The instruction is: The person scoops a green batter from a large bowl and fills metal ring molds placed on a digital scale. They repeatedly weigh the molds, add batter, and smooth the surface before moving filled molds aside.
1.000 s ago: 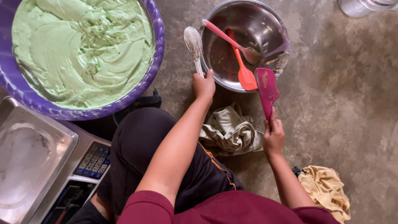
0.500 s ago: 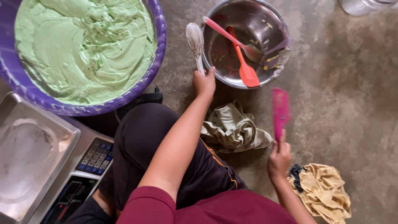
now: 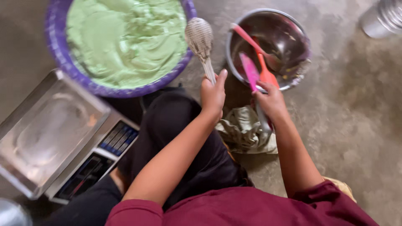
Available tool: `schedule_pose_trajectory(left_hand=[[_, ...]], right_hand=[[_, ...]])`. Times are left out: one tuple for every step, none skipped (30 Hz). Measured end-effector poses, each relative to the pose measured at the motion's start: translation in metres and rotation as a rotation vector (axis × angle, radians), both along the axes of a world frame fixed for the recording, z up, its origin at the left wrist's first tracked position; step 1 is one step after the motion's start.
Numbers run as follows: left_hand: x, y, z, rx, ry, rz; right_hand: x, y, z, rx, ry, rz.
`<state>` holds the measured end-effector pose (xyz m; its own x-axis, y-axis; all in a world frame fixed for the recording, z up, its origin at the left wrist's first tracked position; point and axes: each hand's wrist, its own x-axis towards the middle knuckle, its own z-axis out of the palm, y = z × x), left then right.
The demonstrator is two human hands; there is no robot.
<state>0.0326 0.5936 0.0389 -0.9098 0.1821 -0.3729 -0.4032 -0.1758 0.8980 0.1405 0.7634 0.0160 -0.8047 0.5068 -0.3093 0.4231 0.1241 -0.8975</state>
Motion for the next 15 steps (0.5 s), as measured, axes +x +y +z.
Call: schedule_pose_trajectory(left_hand=[[0.004,-0.023,0.014,0.103,-0.024,-0.047],[0.008,-0.047,0.028,0.207,-0.042,-0.093],[0.012,-0.071,0.04,0.31,-0.057,-0.139],[0.016,-0.095,0.052,0.346,-0.048,-0.149],[0.022,-0.118,0.061,0.382,-0.039,-0.16],[0.028,-0.139,0.069,0.417,-0.031,-0.173],[0.034,-0.16,0.075,0.409,-0.048,-0.136],[0.042,-0.18,0.079,0.401,-0.065,-0.1],[0.049,-0.199,0.081,0.395,-0.082,-0.064],[0.055,-0.215,0.081,0.424,-0.042,-0.03],[0.062,-0.23,0.08,0.451,-0.003,0.003],[0.067,-0.245,0.077,0.479,0.036,0.036],[0.071,-0.257,0.074,0.453,0.084,0.097],[0.076,-0.266,0.07,0.425,0.129,0.16],[0.082,-0.274,0.068,0.397,0.172,0.225]], right_hand=[[-0.011,0.005,-0.012,-0.035,0.017,-0.008],[-0.02,0.009,-0.024,-0.07,0.035,-0.013],[-0.027,0.012,-0.035,-0.111,0.042,-0.056],[-0.032,0.014,-0.042,-0.152,0.049,-0.098],[-0.035,0.014,-0.046,-0.193,0.054,-0.139],[-0.036,0.012,-0.044,-0.104,0.05,-0.135],[-0.036,0.006,-0.038,-0.015,0.047,-0.132],[-0.036,-0.003,-0.027,0.135,0.057,-0.136],[-0.033,-0.016,-0.011,0.342,0.079,-0.111],[-0.031,-0.033,0.009,0.542,0.119,-0.099],[-0.029,-0.054,0.031,0.644,0.171,-0.07],[-0.027,-0.08,0.053,0.692,0.235,-0.025],[-0.027,-0.11,0.075,0.705,0.296,0.043],[-0.026,-0.141,0.094,0.667,0.334,0.137],[-0.027,-0.177,0.11,0.567,0.354,0.267]])
